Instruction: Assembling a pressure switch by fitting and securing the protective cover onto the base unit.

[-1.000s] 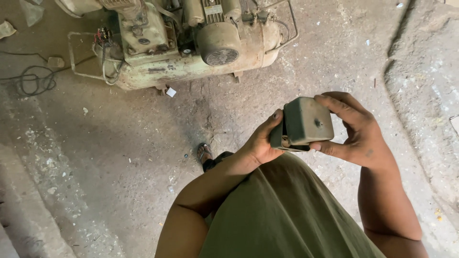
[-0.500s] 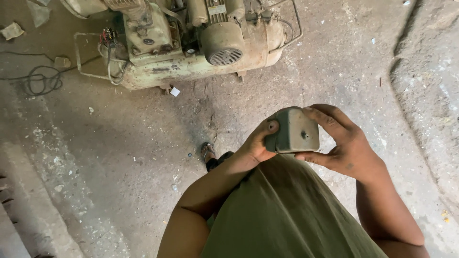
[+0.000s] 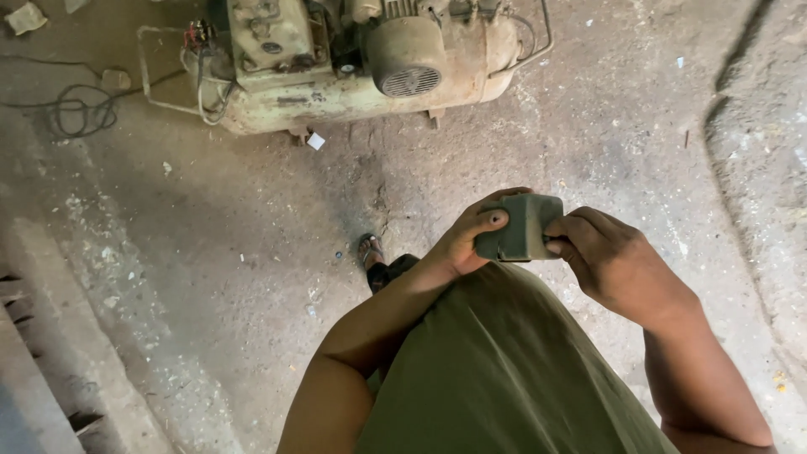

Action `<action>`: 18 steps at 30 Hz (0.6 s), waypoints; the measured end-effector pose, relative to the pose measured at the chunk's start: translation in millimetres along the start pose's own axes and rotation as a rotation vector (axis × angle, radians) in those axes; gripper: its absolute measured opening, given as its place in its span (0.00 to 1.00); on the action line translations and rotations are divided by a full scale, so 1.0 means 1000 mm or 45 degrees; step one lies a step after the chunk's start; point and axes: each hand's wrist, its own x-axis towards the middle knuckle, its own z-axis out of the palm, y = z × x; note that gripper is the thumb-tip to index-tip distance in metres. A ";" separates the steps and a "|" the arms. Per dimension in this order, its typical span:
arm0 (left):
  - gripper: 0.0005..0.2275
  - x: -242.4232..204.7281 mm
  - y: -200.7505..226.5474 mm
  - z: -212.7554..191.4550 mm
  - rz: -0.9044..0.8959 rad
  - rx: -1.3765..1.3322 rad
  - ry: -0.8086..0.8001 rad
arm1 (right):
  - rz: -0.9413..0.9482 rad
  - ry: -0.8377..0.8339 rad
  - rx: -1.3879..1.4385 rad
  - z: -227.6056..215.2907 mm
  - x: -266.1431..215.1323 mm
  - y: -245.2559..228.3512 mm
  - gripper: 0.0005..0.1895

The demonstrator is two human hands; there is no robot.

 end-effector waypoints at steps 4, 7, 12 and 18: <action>0.26 -0.003 0.004 -0.005 0.004 0.113 0.049 | -0.030 0.045 -0.102 0.016 -0.004 0.006 0.07; 0.28 -0.010 0.012 0.004 -0.015 0.212 0.063 | -0.119 0.088 -0.132 0.025 -0.010 0.008 0.07; 0.35 -0.038 -0.011 -0.001 0.031 0.377 0.119 | -0.062 0.253 0.030 0.060 -0.043 -0.001 0.08; 0.30 -0.045 -0.007 0.002 0.001 0.484 0.200 | -0.116 0.316 0.081 0.061 -0.041 -0.020 0.05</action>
